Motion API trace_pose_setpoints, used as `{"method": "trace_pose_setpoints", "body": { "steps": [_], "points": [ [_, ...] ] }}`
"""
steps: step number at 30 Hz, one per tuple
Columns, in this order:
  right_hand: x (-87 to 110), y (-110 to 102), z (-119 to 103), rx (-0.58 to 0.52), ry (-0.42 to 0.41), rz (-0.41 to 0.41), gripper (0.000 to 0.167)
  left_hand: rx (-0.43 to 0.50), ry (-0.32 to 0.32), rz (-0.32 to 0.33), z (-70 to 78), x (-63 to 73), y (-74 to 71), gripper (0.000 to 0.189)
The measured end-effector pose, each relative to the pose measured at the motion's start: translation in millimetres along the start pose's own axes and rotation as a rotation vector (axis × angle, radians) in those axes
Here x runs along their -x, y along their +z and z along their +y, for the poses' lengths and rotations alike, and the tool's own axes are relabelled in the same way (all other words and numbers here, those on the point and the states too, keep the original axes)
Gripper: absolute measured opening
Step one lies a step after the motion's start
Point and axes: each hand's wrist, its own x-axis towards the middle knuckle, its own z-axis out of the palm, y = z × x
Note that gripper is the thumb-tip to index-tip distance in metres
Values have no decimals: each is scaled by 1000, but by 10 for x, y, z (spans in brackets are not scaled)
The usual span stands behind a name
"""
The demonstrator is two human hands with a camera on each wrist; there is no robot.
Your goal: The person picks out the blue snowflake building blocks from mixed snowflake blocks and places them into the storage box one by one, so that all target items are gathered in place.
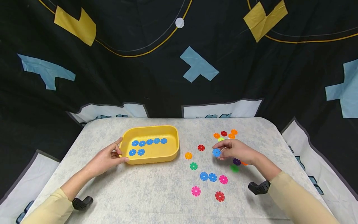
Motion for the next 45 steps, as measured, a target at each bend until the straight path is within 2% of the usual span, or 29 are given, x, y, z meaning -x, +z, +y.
{"method": "trace_pose_setpoints", "body": {
  "steps": [8,18,24,34,36,45],
  "points": [
    [-134,-31,-168,37,19,18,45,8,1,-4,-1,-9,-3,54],
    [-316,-79,-342,-92,-23,-15,49,-10,-3,4,11,-12,12,55],
    [-390,-117,-447,-92,-22,-10,46,-5,16,6,7,-30,16,55],
    [-582,-84,-625,-124,-5,-26,48,-26,5,13,-23,-2,-12,61],
    [-627,-71,-660,-107,-1,-22,48,-26,10,17,-20,4,-15,68],
    [-810,-16,-838,-95,-5,-32,45,-28,21,11,-10,1,2,52]
  ]
}}
